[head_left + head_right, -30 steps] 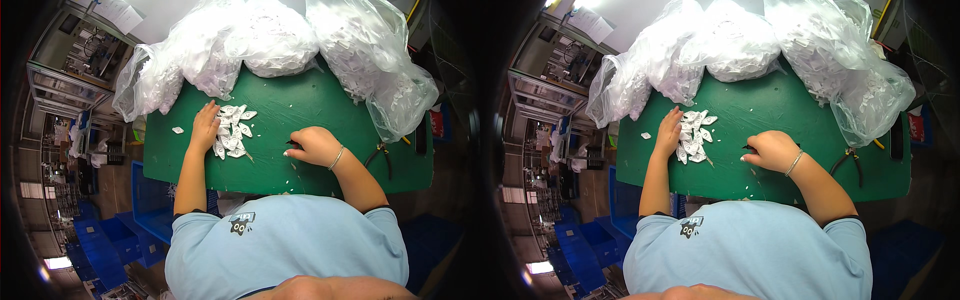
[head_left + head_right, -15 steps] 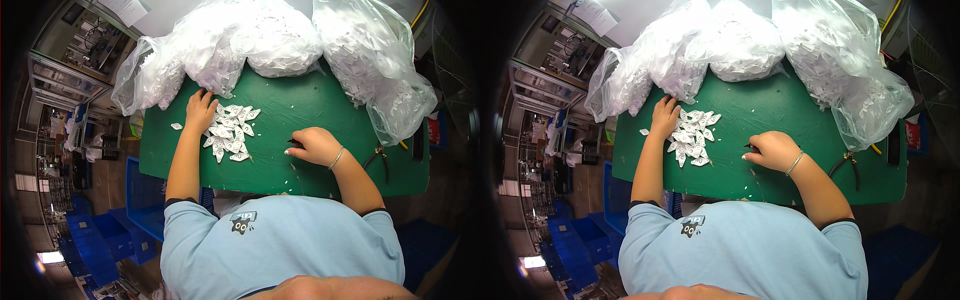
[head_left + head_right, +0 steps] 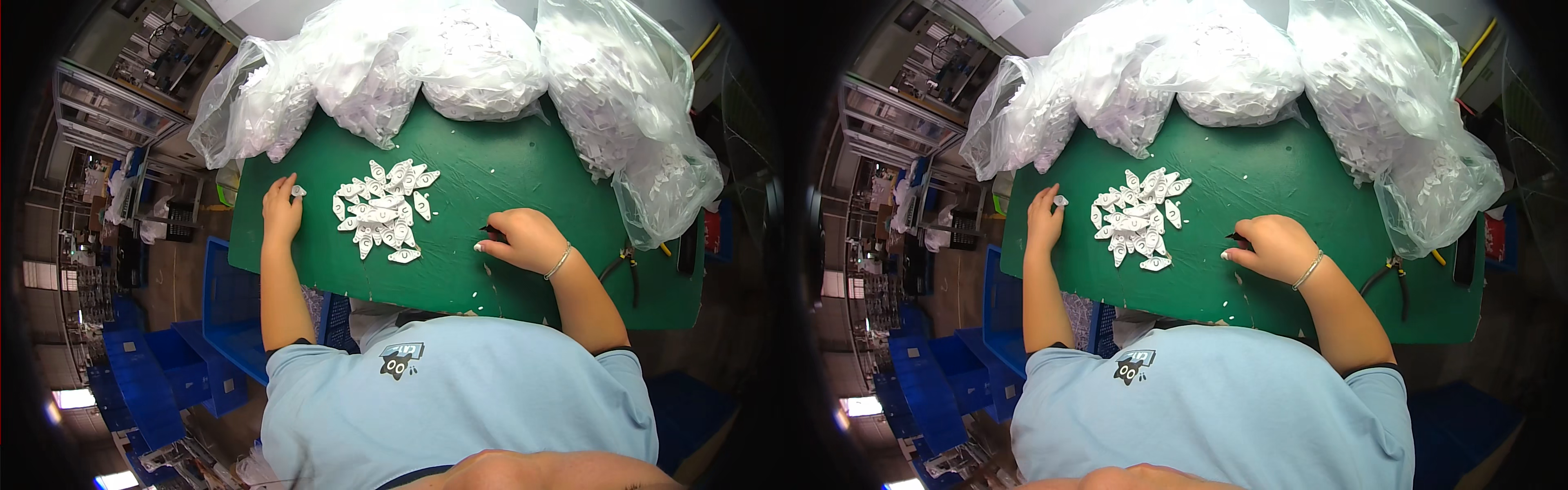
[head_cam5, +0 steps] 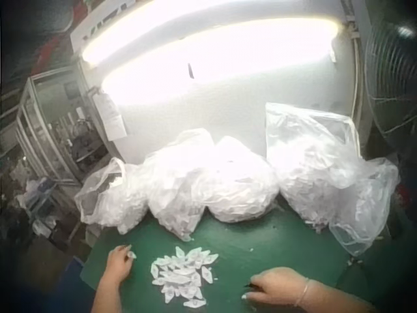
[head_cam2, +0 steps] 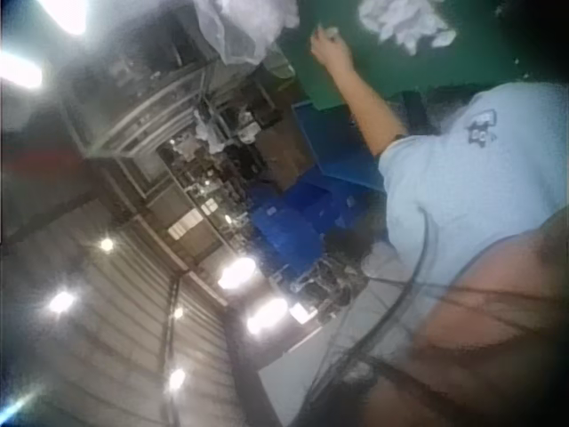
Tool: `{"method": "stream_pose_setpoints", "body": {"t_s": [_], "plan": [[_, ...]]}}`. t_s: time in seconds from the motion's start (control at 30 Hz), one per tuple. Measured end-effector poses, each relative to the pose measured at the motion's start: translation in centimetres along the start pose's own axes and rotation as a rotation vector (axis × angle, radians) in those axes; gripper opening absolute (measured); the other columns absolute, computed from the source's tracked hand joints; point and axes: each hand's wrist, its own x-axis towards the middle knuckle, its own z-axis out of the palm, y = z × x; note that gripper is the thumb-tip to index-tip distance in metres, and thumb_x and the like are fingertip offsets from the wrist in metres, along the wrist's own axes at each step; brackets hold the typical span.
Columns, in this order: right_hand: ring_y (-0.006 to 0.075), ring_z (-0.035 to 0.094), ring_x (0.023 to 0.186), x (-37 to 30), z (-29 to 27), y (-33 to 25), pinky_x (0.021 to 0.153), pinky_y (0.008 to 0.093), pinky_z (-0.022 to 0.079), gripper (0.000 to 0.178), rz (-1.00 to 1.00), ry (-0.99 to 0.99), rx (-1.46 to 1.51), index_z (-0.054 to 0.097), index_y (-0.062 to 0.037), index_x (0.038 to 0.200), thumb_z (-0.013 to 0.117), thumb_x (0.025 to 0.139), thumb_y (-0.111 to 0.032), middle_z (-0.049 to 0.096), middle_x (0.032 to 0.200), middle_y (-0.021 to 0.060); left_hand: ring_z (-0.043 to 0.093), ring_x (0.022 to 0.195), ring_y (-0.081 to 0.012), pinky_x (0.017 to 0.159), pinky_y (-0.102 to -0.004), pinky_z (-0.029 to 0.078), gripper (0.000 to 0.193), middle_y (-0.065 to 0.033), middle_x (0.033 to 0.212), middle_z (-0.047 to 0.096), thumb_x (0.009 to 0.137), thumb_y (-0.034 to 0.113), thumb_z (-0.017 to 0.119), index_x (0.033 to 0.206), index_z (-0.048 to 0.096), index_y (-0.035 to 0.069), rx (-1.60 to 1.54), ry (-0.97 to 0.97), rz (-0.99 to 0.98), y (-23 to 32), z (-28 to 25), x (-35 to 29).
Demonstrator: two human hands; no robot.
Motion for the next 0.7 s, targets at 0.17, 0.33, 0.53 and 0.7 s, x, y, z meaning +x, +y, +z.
{"method": "stream_pose_setpoints", "body": {"t_s": [0.17,0.33,0.53,0.7], "plan": [[0.0311,0.059,0.065,0.0,-0.1,-0.3,0.059,0.0403,0.045,0.033,0.008,0.041,0.004,0.059,-0.0026,0.075,0.070,0.080,-0.034,0.061,0.070,0.0121,0.051,0.112,-0.0344,0.093,-0.0424,0.041,0.022,-0.0153,0.116,0.059,0.084,0.015,0.063,0.103,0.064,0.004,-0.008,-0.201,-0.052,-0.8,-0.5,0.6],[0.0298,0.057,0.062,0.0,-0.3,0.0,0.057,0.0393,0.044,0.033,0.012,0.078,0.028,0.059,-0.0030,0.076,0.070,0.080,-0.034,0.060,0.068,0.0114,0.061,0.084,-0.0328,0.076,-0.0414,0.048,0.017,-0.0155,0.090,0.065,0.086,0.017,0.064,0.091,0.059,0.001,-0.169,-0.054,-0.258,4.0,-0.1,0.4],[0.0303,0.058,0.067,-0.2,-0.8,-0.5,0.060,0.0410,0.045,0.034,0.005,0.172,0.086,0.059,-0.0039,0.084,0.068,0.083,-0.036,0.061,0.074,0.0124,0.048,0.063,-0.0054,0.057,-0.0196,0.039,0.009,0.0000,0.076,0.054,0.093,0.006,0.056,0.101,0.057,0.001,-1.328,-0.340,-0.141,19.5,-1.4,-0.4],[0.0274,0.055,0.064,-0.8,-1.9,-0.8,0.059,0.0372,0.044,0.034,-0.020,0.321,0.251,0.055,-0.0040,0.091,0.066,0.085,-0.035,0.058,0.074,0.0109,0.046,0.060,-0.0046,0.053,-0.0194,0.034,0.011,0.0010,0.072,0.054,0.091,0.005,0.057,0.098,0.063,0.000,-1.541,-0.649,-0.130,27.6,-2.4,0.1]]}}
